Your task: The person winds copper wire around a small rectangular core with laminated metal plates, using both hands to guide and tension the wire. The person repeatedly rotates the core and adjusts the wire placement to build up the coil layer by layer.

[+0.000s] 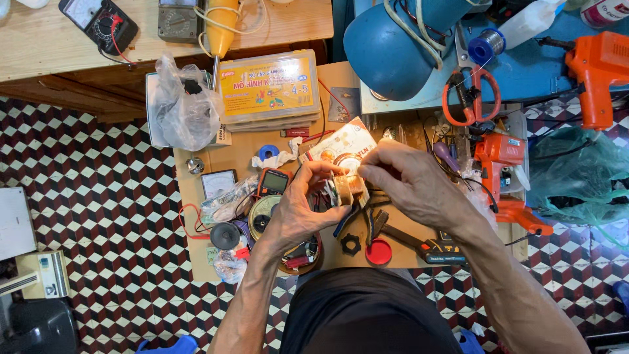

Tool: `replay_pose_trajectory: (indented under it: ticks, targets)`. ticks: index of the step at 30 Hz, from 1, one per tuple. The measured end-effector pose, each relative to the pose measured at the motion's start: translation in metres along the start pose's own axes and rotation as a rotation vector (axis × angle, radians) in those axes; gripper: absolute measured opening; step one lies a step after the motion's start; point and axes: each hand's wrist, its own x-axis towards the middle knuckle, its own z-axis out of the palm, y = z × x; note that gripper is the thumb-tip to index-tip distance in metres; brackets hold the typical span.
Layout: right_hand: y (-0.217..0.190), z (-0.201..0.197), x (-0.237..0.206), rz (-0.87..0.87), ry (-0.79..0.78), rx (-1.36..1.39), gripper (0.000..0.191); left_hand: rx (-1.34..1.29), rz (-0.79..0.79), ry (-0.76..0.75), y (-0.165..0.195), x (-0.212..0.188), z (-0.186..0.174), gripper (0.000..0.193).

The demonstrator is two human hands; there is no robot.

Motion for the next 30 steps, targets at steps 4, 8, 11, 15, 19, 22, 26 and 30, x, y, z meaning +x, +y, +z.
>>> replay_pose_trajectory:
  ticks: [4, 8, 11, 15, 19, 22, 26, 30]
  targets:
    - [0.005, 0.012, -0.027, 0.063, 0.007, 0.042, 0.022, -0.206, -0.027, 0.029, -0.007, 0.005, 0.003, 0.063]
    - [0.025, 0.035, -0.045, 0.216, 0.003, 0.107, 0.021, -0.439, 0.027, 0.052, -0.011, 0.011, 0.005, 0.066]
    - [0.050, 0.046, -0.032, 0.260, -0.069, 0.310, 0.024, -0.476, 0.028, 0.037, -0.011, 0.009, 0.004, 0.066]
    - [0.073, 0.034, 0.007, 0.259, -0.077, 0.297, 0.024, -0.440, 0.028, -0.042, -0.005, 0.003, 0.002, 0.066]
    - [0.065, 0.015, 0.027, 0.095, -0.096, 0.276, 0.025, -0.241, -0.028, -0.102, 0.001, -0.002, -0.005, 0.067]
    - [0.046, 0.008, 0.021, 0.099, -0.094, 0.128, 0.024, -0.018, -0.044, -0.078, 0.003, -0.001, -0.006, 0.063]
    - [0.022, 0.014, 0.000, 0.152, -0.039, 0.021, 0.023, 0.037, -0.046, -0.006, 0.001, 0.003, -0.005, 0.064]
    - [0.014, 0.018, -0.017, 0.178, -0.004, 0.060, 0.021, 0.066, 0.003, 0.050, -0.002, 0.007, -0.001, 0.064]
